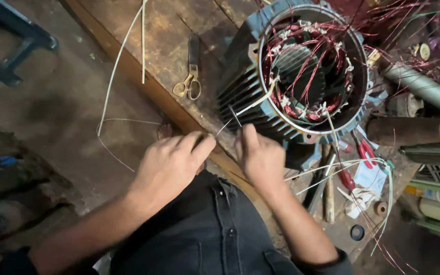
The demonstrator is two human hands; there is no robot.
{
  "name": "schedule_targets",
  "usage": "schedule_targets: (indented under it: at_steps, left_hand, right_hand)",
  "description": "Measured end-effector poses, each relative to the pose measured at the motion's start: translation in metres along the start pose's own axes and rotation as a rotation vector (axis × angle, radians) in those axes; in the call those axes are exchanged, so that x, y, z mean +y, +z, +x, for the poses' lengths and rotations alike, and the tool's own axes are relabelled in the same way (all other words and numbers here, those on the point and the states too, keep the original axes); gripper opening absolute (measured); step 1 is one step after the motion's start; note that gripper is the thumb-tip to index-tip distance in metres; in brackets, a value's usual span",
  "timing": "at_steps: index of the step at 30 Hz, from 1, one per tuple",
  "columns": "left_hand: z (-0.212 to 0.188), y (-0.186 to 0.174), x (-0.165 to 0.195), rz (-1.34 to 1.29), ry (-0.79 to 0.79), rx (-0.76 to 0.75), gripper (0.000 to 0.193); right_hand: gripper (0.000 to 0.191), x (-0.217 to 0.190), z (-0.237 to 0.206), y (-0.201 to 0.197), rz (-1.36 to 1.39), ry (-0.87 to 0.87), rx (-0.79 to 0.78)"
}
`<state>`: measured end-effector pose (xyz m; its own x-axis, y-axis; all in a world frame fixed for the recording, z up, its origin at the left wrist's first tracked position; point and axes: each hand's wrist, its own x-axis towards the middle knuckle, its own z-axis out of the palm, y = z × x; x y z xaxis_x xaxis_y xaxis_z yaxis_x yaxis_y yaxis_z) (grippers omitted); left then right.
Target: The person works on a motor stator, stripping insulation from copper wires using a knife and arranging the wires within the stator slots. The person uses a knife to scrape the insulation off the wire ends and then places the wires into the stator.
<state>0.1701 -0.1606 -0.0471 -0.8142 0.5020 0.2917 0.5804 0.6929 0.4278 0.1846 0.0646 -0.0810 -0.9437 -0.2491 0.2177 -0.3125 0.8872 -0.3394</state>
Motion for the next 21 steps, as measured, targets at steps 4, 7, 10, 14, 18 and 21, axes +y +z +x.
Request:
schedule_targets:
  at_steps: [4, 7, 10, 14, 18, 21]
  left_hand:
    - [0.001, 0.002, 0.002, 0.017, -0.001, 0.011, 0.041]
    - [0.002, 0.004, 0.004, 0.054, 0.029, 0.021, 0.03]
    - [0.0, 0.006, 0.005, 0.081, 0.008, -0.027, 0.032]
    - [-0.001, 0.013, 0.007, 0.141, 0.006, -0.056, 0.025]
    - [0.011, 0.024, 0.012, -0.036, -0.26, -0.283, 0.011]
    - [0.023, 0.021, 0.011, -0.502, -0.457, -0.276, 0.009]
  right_hand:
    - [0.023, -0.003, -0.001, 0.002, 0.096, -0.157, -0.032]
    - [0.023, -0.003, 0.001, 0.0, -0.029, 0.049, 0.075]
    - [0.021, 0.002, -0.001, 0.003, 0.152, -0.095, -0.031]
    - [0.019, 0.005, -0.006, 0.014, 0.058, 0.061, 0.013]
    - [0.018, 0.002, -0.009, 0.013, 0.178, 0.031, -0.044]
    - [0.01, 0.001, -0.005, -0.008, 0.225, 0.18, -0.017]
